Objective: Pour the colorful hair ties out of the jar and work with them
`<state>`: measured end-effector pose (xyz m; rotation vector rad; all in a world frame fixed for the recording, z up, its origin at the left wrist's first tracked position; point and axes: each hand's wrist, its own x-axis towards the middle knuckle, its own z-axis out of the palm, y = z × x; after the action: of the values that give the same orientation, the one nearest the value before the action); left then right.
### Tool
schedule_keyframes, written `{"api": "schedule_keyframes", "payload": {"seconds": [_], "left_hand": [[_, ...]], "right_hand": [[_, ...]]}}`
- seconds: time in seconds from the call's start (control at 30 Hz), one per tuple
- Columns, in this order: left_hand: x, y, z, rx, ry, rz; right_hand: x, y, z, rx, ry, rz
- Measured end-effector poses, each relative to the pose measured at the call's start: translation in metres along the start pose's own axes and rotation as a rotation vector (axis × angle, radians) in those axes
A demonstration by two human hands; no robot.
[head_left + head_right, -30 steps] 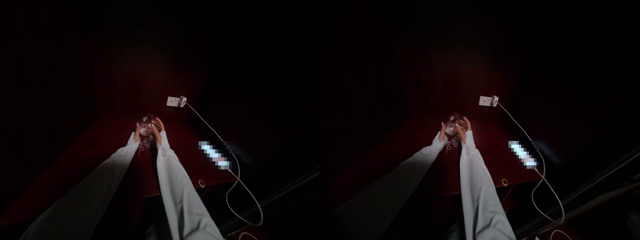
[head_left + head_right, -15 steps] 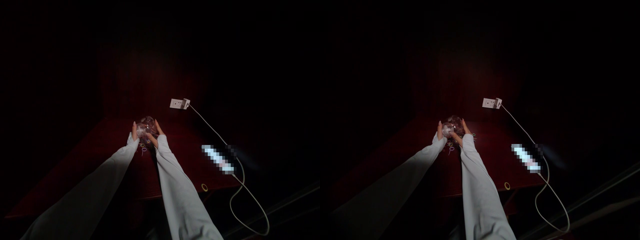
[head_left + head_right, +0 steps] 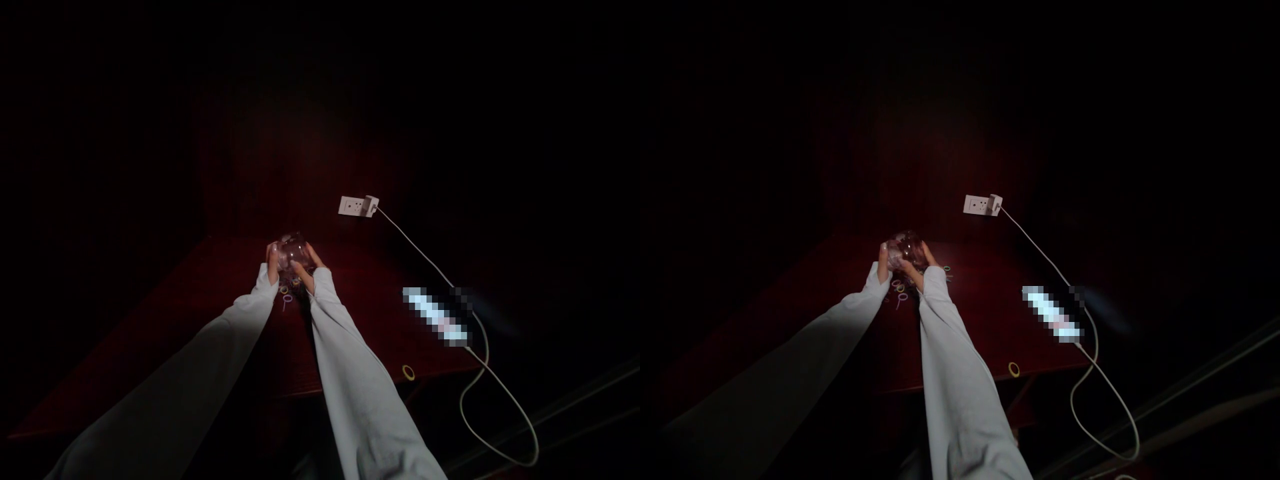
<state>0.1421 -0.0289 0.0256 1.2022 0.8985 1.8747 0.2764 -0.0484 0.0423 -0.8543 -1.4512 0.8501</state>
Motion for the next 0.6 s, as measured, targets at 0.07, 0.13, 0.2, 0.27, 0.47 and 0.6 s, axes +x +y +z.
{"api": "schedule_keyframes", "payload": {"seconds": [0.07,0.13,0.2,0.27,0.47,0.6], "left_hand": [[-0.002,0.004,-0.002,0.103,-0.044,0.215],[-0.003,0.006,-0.007,0.235,-0.137,0.345],[-0.003,0.008,-0.012,0.392,-0.201,0.392],[-0.002,0.01,-0.017,0.518,-0.234,0.455],[-0.007,0.028,-0.024,0.68,-0.306,0.619],[-0.007,0.03,-0.024,0.6,-0.291,0.599]], "right_hand": [[0.001,-0.003,0.003,0.12,0.026,0.051],[0.002,-0.006,0.004,0.178,0.06,0.083],[0.003,-0.008,0.003,0.177,0.084,0.126],[0.004,-0.01,0.003,0.151,0.088,0.206],[0.0,-0.019,0.003,0.086,0.121,0.249],[-0.002,-0.024,0.002,0.075,0.123,0.271]]}}
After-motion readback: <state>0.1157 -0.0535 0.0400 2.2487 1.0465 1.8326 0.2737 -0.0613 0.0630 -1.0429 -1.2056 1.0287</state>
